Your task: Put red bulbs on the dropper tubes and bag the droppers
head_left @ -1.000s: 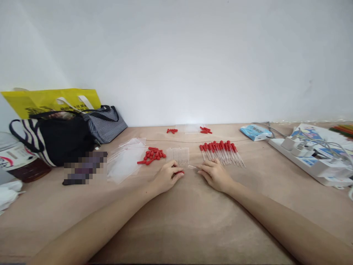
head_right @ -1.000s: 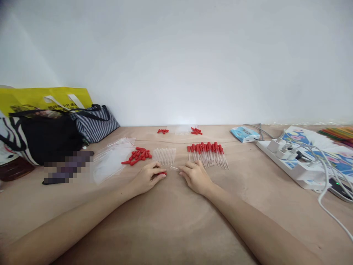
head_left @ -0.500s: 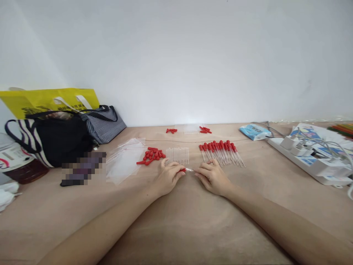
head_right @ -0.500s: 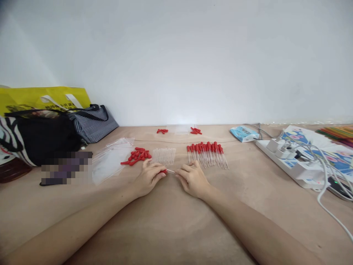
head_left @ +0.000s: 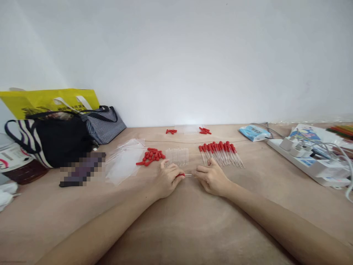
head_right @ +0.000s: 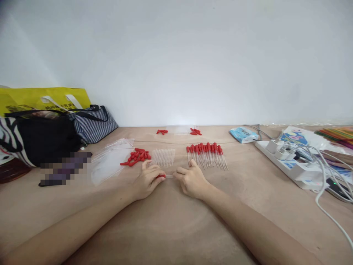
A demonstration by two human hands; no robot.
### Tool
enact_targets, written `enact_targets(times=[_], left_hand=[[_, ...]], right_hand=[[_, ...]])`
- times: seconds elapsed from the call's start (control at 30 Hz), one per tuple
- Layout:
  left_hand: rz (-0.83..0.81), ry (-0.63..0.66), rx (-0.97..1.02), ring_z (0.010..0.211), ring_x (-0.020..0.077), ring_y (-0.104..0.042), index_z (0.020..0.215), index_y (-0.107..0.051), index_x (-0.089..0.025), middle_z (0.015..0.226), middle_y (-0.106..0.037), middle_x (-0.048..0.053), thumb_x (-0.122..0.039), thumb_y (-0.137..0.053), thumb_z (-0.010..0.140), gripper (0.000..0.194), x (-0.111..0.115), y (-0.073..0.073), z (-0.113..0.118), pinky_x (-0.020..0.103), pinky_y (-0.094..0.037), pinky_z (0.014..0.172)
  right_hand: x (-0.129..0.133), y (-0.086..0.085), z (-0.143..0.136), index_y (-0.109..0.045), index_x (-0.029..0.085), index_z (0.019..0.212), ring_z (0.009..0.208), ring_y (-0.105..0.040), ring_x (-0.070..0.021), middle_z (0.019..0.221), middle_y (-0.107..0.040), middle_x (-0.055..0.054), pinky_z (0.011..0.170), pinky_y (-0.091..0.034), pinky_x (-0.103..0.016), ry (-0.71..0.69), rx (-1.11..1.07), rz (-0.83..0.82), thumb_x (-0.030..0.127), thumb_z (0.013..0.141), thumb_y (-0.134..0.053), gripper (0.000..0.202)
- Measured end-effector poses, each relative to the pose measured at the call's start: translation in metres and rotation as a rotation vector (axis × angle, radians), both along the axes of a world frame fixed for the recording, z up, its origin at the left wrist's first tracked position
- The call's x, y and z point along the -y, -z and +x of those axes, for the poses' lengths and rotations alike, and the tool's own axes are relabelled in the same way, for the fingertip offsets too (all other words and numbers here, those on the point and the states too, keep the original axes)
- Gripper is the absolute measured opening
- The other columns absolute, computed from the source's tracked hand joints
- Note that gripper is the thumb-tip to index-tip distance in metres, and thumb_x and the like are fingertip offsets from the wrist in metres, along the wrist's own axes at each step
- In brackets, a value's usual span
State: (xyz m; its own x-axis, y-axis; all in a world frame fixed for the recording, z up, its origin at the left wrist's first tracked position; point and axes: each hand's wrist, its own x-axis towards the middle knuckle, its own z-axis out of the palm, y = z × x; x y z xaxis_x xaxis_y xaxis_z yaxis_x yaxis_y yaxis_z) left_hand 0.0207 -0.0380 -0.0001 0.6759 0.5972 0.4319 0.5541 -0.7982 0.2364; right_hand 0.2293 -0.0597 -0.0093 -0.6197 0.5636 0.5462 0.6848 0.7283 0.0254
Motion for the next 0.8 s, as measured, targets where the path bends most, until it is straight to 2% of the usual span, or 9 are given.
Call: enact_targets(times=[0.37,0.57,0.7,0.8], left_hand=[[0.091,0.079,-0.021,0.078,0.0132,-0.054,0.077,-0.054,-0.018,0.074,-0.062,0.000,-0.021,-0.038,0.086,0.019,0.000,0.001,0.003,0.039,-0.018,0.094],[0.124,0.118,-0.062,0.081,0.0137,-0.054,0.081,-0.055,-0.018,0.077,-0.063,0.000,-0.020,-0.037,0.087,0.019,-0.002,-0.001,0.001,0.041,-0.014,0.095],[0.150,0.068,-0.064,0.085,0.0151,-0.053,0.085,-0.057,-0.021,0.078,-0.062,-0.001,-0.022,-0.040,0.087,0.017,-0.004,-0.002,-0.002,0.044,-0.012,0.096],[0.156,-0.052,0.000,0.090,0.0177,-0.052,0.099,-0.054,-0.022,0.090,-0.061,0.002,-0.024,-0.047,0.083,0.018,-0.007,-0.002,-0.005,0.045,-0.016,0.095]], right_hand=[[0.002,0.006,-0.011,-0.060,0.015,0.083,0.059,-0.036,-0.0116,0.070,-0.055,-0.003,0.064,-0.021,-0.028,-0.024,-0.101,-0.043,0.015,0.084,-0.036,0.024],[0.001,0.003,-0.012,-0.061,0.016,0.084,0.062,-0.040,-0.0117,0.070,-0.055,-0.003,0.064,-0.022,-0.028,-0.002,-0.054,-0.105,0.019,0.086,-0.036,0.026],[0.004,-0.003,-0.009,-0.063,0.019,0.083,0.070,-0.044,-0.0141,0.071,-0.058,-0.003,0.065,-0.021,-0.030,0.051,0.016,-0.093,0.025,0.085,-0.041,0.022],[0.001,-0.005,-0.004,-0.063,0.019,0.082,0.072,-0.047,-0.0151,0.072,-0.060,-0.004,0.066,-0.022,-0.030,0.141,-0.002,-0.107,0.023,0.083,-0.043,0.021]])
